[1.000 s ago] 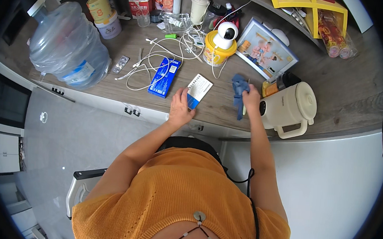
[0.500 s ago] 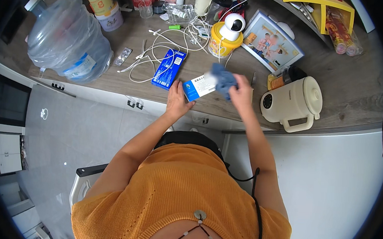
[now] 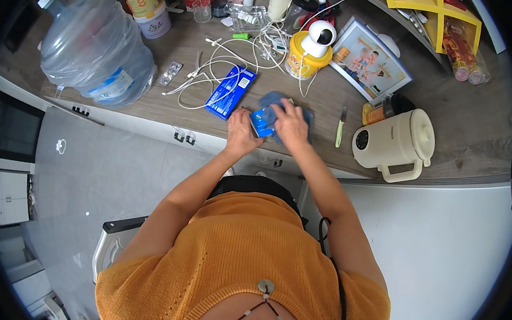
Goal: The person untangles a white cable, wipes a wine bottle with a blue cloth, places it into a yellow rack, and organizes several blue boxes on a shelf.
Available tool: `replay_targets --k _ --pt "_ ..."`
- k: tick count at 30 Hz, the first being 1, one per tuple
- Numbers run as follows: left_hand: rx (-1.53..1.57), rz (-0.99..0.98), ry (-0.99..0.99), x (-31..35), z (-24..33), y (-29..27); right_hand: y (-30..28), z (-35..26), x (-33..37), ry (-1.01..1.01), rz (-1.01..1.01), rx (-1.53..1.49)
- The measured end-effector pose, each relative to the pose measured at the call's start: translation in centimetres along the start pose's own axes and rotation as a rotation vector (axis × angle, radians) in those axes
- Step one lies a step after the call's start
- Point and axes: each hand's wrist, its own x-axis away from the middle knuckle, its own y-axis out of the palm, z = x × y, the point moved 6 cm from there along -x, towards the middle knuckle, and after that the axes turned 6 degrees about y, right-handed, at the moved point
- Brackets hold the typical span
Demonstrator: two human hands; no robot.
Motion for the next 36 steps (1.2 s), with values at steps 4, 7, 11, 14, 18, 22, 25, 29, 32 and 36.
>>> replay_targets --k 4,7,11,14,18,22,25,29,32,36 --pt "-0.019 0.029 0.034 0.1 0.5 -0.3 -0.3 8.9 0.2 0.286 -0.009 0.089" --pt "-0.024 0.045 0.040 0.1 0.3 -0.5 -1.7 10.0 2.0 0.234 -0.049 0.086" --pt "-0.031 -0.010 -0.017 0.4 0.4 -0.7 -2.7 8.8 3.2 0.280 -0.062 0.080" --pt "0.045 -0.030 -0.055 0.0 0.9 -1.4 -2.6 9.1 3.5 0.289 -0.026 0.046" --pt "0.324 -0.267 -0.362 0.4 -1.3 0.5 -2.5 10.3 3.6 0.348 -0.006 -0.079" --pt "1.062 -0.386 -1.068 1.2 -0.5 1.2 -2.3 11.7 4.0 0.399 0.094 -0.225" --pt "1.414 -0.678 -1.277 2.0 -0.3 2.5 -1.7 13.2 3.9 0.528 0.098 -0.360" --pt "1.313 -0.714 -1.251 2.1 -1.0 2.7 0.8 15.7 4.4 0.600 0.161 -0.600" --pt "1.018 -0.666 -1.126 2.1 -3.3 1.8 -0.9 13.4 4.1 0.628 0.072 -0.527" --pt "0.078 -0.469 -0.425 -0.5 -3.8 -1.0 -0.8 13.1 4.3 0.575 0.098 -0.475"
